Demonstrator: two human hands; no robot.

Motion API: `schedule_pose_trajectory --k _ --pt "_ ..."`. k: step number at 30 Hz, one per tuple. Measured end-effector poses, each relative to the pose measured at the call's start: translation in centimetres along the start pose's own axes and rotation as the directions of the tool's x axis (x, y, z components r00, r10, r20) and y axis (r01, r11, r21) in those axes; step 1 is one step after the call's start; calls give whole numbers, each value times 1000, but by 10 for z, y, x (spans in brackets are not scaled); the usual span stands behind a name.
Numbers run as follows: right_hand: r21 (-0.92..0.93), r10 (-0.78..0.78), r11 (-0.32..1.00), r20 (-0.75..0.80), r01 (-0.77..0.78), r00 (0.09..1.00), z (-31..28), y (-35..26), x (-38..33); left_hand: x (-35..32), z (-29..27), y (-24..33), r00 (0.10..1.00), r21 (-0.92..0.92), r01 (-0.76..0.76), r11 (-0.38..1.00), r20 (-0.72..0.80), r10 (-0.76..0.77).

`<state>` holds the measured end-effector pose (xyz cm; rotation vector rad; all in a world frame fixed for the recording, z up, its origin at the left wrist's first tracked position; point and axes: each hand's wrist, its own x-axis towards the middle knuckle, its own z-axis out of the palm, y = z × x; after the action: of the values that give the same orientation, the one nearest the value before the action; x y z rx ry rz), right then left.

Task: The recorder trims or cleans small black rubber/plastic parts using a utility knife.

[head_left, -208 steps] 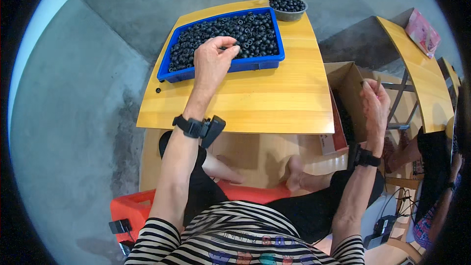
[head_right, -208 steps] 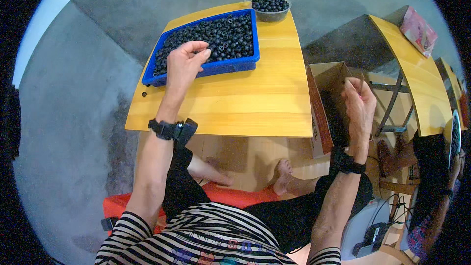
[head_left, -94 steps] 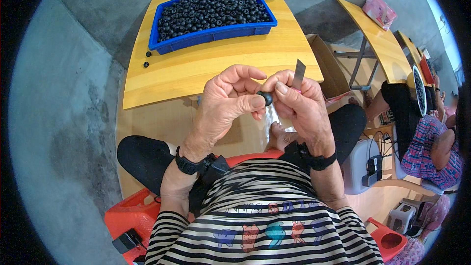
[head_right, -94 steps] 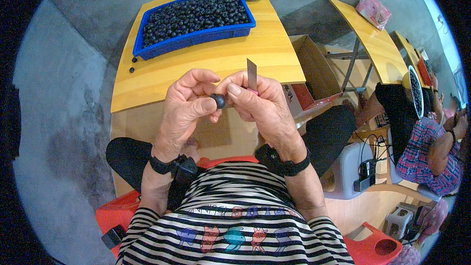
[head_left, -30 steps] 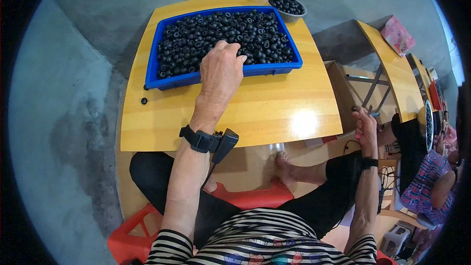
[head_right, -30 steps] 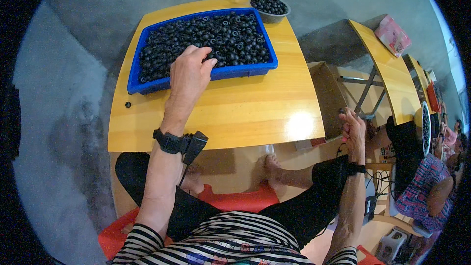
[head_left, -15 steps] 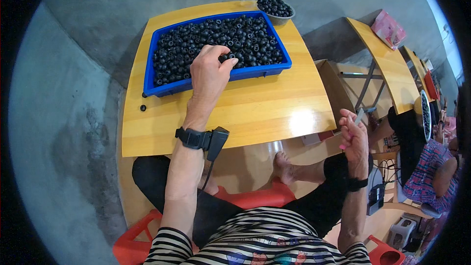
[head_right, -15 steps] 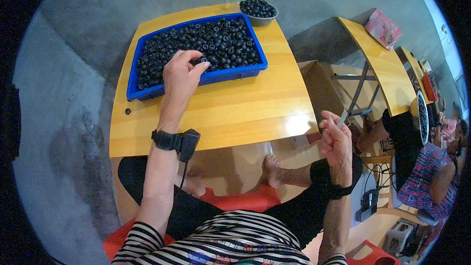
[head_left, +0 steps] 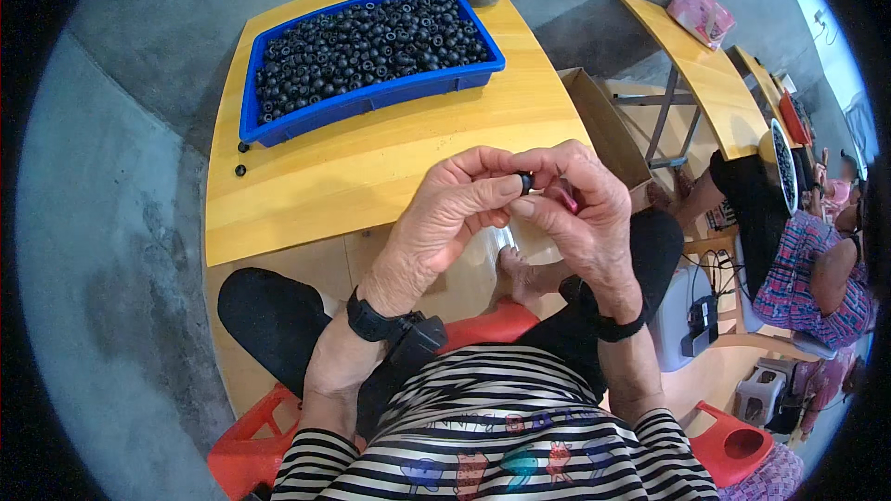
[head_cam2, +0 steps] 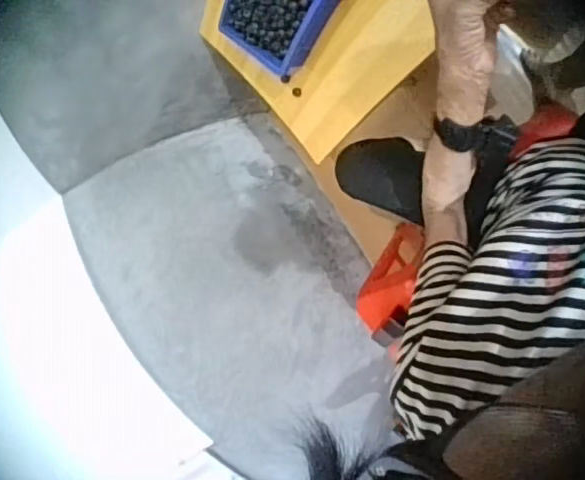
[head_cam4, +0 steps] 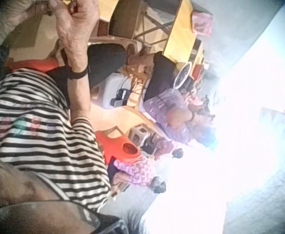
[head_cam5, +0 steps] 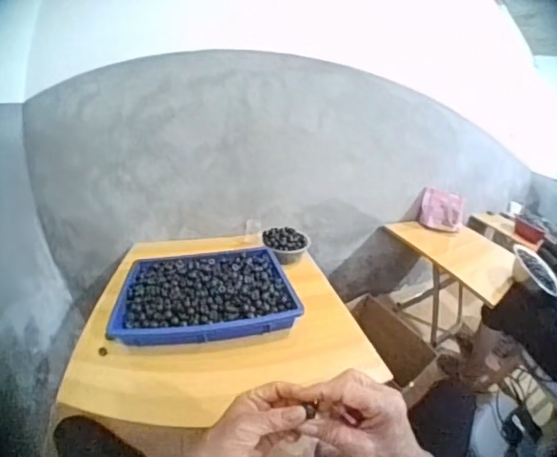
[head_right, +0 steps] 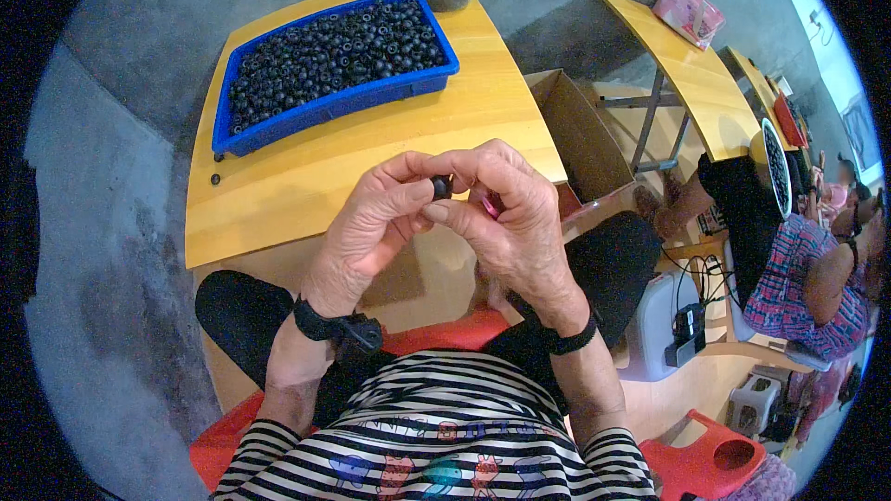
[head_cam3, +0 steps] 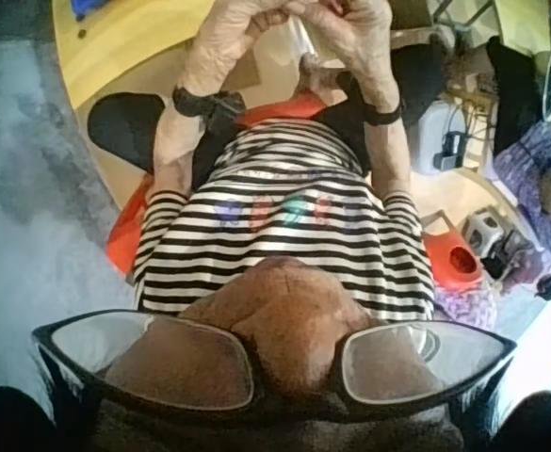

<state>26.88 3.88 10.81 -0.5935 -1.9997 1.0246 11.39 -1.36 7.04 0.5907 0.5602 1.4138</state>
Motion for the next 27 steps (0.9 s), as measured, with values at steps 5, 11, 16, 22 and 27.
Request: schedule_pose_trajectory --k 5,11,16,22,27 --pt "85 -19 996 -64 25 998 1 6 -14 -9 7 -15 999 -168 41 985 16 -39" --pt "416 26 908 69 -52 997 -9 8 -20 -18 18 -13 992 -192 66 979 122 -42" --pt "458 157 878 -7 -137 987 -1 0 -31 -22 15 -17 995 -171 13 985 102 4" --pt "280 88 959 -120 -51 989 -2 -1 -37 -26 18 -22 1000 -158 -9 987 27 14" --pt "362 81 932 -114 -34 990 -1 -2 -36 -28 15 -22 999 -116 -36 993 30 40"
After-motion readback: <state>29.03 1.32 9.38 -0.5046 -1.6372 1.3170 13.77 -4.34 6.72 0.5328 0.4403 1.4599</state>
